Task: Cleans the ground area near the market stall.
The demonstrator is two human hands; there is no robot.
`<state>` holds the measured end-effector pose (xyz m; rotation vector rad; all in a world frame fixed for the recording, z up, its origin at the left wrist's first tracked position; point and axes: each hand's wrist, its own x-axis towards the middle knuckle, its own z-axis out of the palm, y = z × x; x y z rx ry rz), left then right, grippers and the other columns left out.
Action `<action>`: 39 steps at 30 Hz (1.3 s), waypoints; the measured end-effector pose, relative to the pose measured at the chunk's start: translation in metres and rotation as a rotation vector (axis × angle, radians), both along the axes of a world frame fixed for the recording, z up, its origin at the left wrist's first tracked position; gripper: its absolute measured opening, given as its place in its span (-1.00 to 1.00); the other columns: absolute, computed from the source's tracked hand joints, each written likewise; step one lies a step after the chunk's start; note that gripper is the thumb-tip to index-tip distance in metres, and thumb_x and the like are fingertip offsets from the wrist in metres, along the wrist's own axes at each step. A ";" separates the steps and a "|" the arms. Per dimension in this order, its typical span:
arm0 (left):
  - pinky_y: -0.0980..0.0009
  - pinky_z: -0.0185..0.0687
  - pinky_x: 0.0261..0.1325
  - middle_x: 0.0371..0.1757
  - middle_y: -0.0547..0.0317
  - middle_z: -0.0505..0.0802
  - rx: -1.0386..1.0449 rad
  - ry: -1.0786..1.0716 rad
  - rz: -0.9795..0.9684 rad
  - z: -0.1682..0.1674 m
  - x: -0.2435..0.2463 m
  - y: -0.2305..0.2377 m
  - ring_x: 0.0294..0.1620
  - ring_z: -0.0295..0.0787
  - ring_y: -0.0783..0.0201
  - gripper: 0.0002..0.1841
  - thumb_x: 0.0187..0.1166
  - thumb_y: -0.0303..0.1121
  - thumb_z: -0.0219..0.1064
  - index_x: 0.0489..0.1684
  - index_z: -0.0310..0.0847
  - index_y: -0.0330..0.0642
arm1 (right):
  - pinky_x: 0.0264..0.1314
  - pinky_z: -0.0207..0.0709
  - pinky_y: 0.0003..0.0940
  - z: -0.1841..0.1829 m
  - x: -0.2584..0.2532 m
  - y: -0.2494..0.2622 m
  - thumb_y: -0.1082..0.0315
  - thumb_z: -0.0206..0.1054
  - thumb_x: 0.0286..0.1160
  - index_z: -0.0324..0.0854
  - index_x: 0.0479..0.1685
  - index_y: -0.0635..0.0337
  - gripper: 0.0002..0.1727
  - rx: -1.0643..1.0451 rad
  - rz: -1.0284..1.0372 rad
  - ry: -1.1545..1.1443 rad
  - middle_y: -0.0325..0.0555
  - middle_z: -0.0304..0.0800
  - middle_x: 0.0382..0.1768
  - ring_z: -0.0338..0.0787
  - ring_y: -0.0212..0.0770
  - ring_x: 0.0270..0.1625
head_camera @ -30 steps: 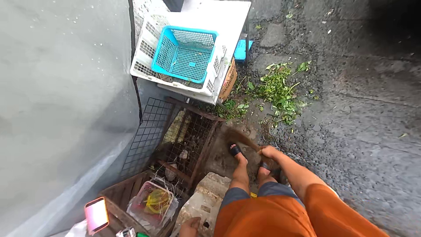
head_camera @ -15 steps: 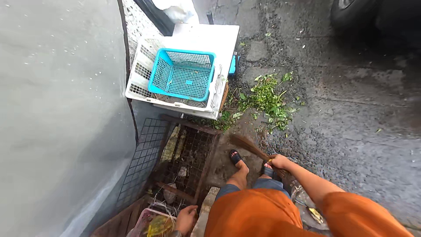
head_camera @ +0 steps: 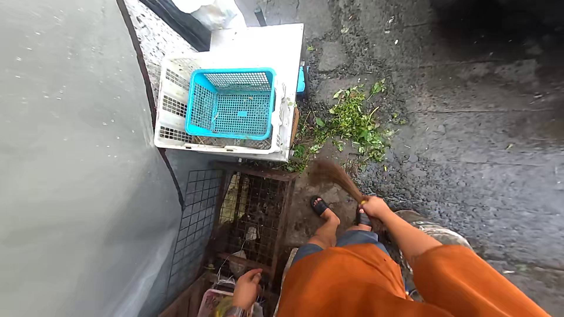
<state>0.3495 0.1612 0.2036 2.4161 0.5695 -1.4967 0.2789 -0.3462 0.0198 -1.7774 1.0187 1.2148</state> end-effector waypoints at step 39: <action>0.07 0.80 0.13 0.12 0.00 0.90 -0.033 -0.051 0.063 0.002 0.003 0.001 -0.06 0.91 0.13 -0.67 0.83 -0.25 0.13 0.33 0.75 -0.09 | 0.56 0.40 0.37 0.058 -0.034 -0.012 -0.03 0.41 0.52 0.49 0.68 -0.32 -0.35 0.146 0.258 0.050 0.10 0.69 0.47 0.61 0.19 0.56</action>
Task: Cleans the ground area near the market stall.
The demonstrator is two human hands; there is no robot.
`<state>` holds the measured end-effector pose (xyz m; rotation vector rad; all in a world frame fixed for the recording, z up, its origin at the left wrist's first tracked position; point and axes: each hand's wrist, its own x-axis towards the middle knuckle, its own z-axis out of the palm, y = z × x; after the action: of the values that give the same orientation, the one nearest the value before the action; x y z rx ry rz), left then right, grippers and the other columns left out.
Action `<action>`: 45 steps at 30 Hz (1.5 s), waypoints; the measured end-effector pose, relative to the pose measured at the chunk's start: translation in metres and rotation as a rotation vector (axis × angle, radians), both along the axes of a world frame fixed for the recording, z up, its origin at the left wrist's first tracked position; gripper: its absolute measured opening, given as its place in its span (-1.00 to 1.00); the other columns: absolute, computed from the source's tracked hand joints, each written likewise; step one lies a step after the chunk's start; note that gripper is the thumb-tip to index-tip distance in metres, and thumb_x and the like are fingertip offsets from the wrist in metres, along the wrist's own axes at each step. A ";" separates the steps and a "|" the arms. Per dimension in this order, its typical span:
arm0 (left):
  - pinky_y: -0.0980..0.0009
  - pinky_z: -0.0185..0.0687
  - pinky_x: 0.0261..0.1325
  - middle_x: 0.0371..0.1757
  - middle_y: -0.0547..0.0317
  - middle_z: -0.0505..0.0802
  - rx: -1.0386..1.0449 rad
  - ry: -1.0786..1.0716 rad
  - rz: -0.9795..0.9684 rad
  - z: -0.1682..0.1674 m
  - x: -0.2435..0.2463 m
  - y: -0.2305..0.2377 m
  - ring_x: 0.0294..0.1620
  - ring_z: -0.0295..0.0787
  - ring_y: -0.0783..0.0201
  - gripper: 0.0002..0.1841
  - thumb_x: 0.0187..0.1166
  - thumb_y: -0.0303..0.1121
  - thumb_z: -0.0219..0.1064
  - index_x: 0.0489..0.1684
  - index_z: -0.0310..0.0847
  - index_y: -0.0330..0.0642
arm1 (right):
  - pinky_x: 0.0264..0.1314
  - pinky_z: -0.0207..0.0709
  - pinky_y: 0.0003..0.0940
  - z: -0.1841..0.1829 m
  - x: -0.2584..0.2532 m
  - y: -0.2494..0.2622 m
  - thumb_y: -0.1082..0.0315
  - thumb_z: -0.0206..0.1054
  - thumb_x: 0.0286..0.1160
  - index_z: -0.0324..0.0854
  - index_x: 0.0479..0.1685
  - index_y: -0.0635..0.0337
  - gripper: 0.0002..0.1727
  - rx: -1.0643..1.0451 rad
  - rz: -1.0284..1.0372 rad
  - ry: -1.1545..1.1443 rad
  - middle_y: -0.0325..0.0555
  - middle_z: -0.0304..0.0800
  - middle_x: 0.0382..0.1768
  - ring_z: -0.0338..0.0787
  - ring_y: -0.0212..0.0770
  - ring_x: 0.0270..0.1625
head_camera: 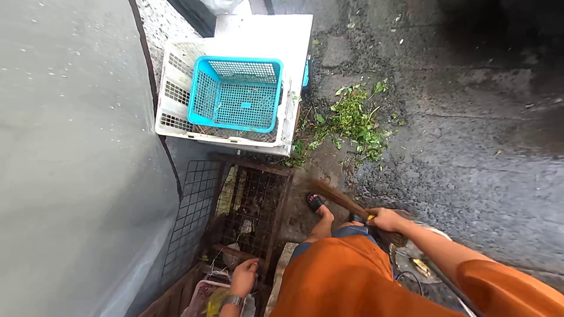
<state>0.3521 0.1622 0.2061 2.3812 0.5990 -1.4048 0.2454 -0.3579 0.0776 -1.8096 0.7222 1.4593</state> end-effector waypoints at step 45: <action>0.01 0.74 0.32 0.29 -0.03 0.84 -0.160 -0.051 0.092 0.043 0.105 -0.196 0.16 0.87 0.07 -0.59 0.80 -0.19 0.19 0.53 0.60 -0.08 | -0.28 0.72 -0.27 0.145 0.220 -0.068 -0.12 -0.12 0.83 0.37 0.17 0.09 -0.54 0.367 -2.146 0.040 -0.03 0.68 -0.20 0.78 -0.17 -0.26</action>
<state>0.4575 -0.0336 0.2493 2.2281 0.5540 -1.2988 0.4657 -0.4258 0.2226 -0.0424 1.4411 0.0243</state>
